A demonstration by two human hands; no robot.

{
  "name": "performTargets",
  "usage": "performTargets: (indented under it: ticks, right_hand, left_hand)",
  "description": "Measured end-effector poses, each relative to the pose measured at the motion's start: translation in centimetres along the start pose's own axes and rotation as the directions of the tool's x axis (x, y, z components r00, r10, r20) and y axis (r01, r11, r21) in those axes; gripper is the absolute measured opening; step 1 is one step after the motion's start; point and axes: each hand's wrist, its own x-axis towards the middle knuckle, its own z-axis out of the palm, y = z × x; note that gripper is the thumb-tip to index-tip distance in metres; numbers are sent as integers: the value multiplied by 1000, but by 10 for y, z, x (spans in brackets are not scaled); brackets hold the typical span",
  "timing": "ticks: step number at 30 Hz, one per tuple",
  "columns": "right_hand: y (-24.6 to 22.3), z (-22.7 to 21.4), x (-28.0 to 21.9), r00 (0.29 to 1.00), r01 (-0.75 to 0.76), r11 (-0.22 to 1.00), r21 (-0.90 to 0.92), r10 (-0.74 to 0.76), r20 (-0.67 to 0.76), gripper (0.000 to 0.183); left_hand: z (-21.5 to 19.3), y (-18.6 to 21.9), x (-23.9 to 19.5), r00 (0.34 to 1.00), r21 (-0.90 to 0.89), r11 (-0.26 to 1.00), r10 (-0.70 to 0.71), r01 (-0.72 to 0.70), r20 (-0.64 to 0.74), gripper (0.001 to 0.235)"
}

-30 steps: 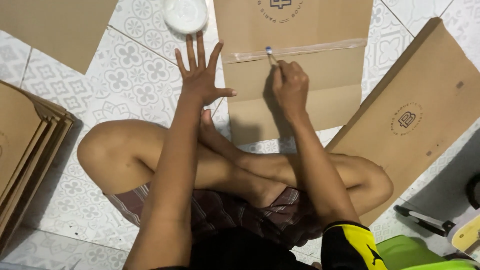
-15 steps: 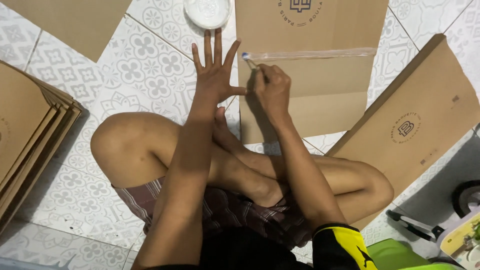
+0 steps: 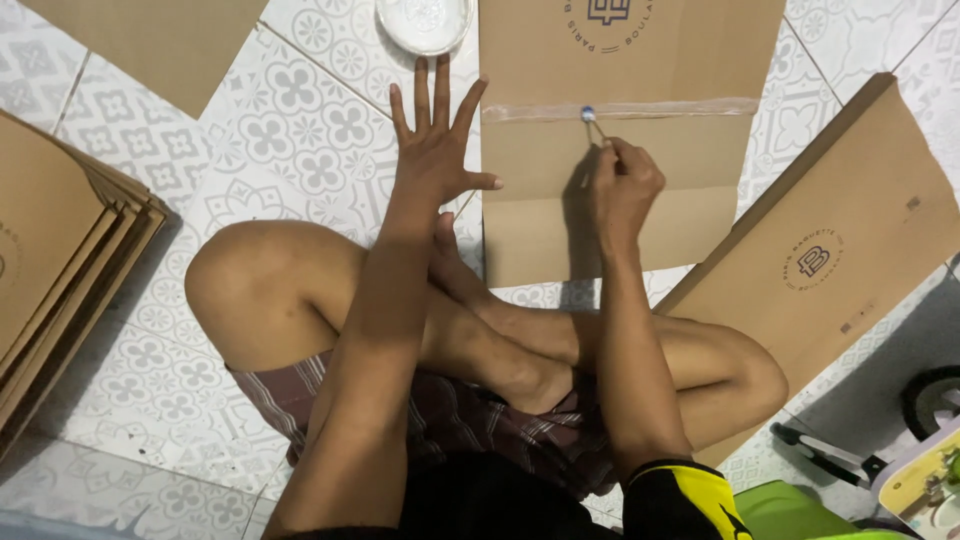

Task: The person sits on the floor and folds a flat brown paper sheet into a bag shape. They then use a small brush to apply white adhesive from a bowl onto the folded edge and press the sides together to seal the bag.

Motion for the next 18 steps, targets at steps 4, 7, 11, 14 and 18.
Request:
performTargets:
  ticks: [4, 7, 11, 14, 18]
  right_hand:
    - [16, -13, 1, 999, -34, 999, -31, 34, -3, 21]
    - [38, -19, 10, 1000, 24, 998, -55, -24, -2, 18]
    - [84, -48, 22, 999, 23, 991, -129, -19, 31, 18]
    - [107, -66, 32, 1000, -7, 992, -125, 9, 18, 18]
    - [150, -84, 41, 999, 33, 988, -148, -34, -4, 20]
  left_hand:
    - [4, -1, -1, 1000, 10, 1000, 1, -2, 23, 132]
    - [5, -5, 5, 999, 23, 999, 39, -38, -36, 135]
    - [7, -3, 8, 999, 0, 1000, 2, -2, 53, 135]
    - [2, 0, 9, 998, -7, 1000, -7, 8, 60, 135]
    - [4, 1, 12, 992, 41, 997, -64, 60, 108, 135]
